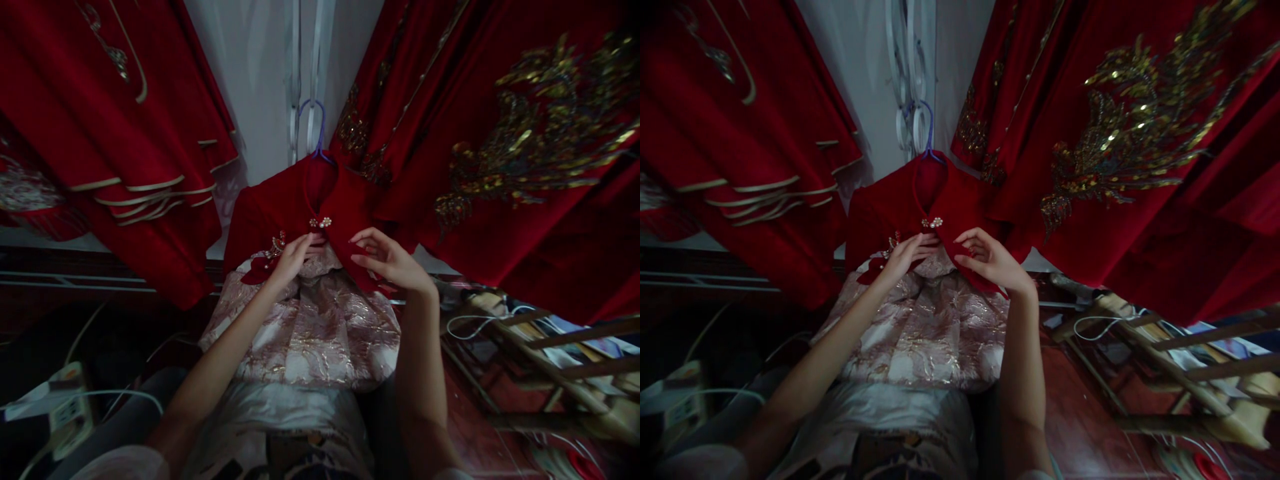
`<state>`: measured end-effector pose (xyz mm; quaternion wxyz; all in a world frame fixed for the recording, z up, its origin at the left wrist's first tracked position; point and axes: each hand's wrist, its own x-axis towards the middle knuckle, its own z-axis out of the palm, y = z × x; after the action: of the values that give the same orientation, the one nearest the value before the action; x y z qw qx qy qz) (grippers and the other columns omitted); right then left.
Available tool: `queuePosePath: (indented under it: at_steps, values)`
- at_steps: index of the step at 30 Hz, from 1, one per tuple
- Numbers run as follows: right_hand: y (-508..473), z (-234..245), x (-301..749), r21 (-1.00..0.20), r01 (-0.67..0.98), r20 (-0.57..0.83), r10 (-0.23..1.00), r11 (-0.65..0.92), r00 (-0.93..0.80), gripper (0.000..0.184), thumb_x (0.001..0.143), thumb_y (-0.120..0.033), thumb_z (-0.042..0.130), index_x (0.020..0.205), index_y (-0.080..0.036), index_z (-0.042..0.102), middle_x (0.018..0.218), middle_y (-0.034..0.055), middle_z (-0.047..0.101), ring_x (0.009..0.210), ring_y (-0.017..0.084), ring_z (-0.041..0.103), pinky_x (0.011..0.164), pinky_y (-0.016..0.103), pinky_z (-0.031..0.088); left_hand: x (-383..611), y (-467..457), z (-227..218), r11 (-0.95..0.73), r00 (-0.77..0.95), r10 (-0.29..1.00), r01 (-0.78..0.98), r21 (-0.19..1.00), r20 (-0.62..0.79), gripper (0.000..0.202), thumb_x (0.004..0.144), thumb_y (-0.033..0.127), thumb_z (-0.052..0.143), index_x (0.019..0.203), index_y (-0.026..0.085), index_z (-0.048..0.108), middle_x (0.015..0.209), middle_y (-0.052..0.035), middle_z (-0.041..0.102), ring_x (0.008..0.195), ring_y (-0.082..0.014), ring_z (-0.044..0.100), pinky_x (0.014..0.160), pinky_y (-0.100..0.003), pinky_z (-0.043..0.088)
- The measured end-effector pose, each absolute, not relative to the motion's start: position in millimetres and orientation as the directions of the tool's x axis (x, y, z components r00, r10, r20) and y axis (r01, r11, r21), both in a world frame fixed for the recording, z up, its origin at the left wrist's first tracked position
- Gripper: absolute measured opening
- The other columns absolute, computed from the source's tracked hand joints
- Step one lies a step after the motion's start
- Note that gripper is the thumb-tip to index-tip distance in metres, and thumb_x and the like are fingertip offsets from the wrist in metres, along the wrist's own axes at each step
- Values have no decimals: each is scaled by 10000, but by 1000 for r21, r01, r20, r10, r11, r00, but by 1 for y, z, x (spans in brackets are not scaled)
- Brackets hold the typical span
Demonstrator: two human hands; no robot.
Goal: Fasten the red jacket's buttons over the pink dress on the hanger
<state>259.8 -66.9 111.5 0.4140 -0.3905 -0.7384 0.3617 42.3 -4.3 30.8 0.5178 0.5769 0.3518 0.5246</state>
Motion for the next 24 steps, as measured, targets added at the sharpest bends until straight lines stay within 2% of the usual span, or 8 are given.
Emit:
queuePosePath:
  at_steps: [2,3,6,8,12,16,24]
  values:
    - [-69,111,262,-894,220,258,849,391,-461,367,740,-309,721,1069,-211,589,1012,52,614,925,151,600,808,290,524,30,-8,31,-281,115,948,-135,950,297,380,881,464,488,998,142,653,952,-104,720,739,-155,682,727,-304,560]
    - [-69,110,263,-911,197,224,835,363,-502,383,729,-312,733,1070,-209,589,1002,53,619,905,149,606,793,293,533,22,-9,30,-340,23,939,-105,935,344,328,871,429,511,954,145,654,910,-90,716,706,-140,666,704,-286,554]
    - [-66,106,263,-949,159,141,816,273,-561,392,713,-306,750,1051,-200,583,878,29,628,793,133,620,718,284,546,0,-4,21,-464,-226,849,116,878,478,161,821,302,572,889,170,636,928,-57,691,757,-119,634,717,-248,526]
    - [-61,102,260,-955,154,133,830,254,-541,367,700,-294,762,1008,-195,588,813,9,624,746,121,621,702,275,545,-11,2,11,-451,-282,809,263,853,515,141,772,248,613,895,179,613,937,-47,670,766,-114,615,718,-241,510]
    - [-51,94,245,-941,180,172,863,286,-474,265,693,-310,762,879,-176,631,793,17,646,729,116,620,693,267,538,-17,10,-7,-409,-237,833,343,845,500,268,709,220,669,943,186,543,894,-27,637,751,-115,603,706,-249,501]
    - [-40,82,222,-908,224,246,884,354,-397,285,701,-361,746,884,-159,664,771,19,647,680,101,596,632,237,515,-12,9,-13,-408,-207,838,377,831,505,250,734,261,666,925,194,519,867,-16,622,749,-117,603,718,-261,495]
    - [-10,45,173,-858,267,389,895,438,-218,241,749,-324,697,934,-169,702,861,42,675,730,107,615,640,217,506,-10,12,-6,-419,-158,884,145,896,439,226,715,223,656,931,175,608,858,-35,682,783,-123,650,736,-257,521]
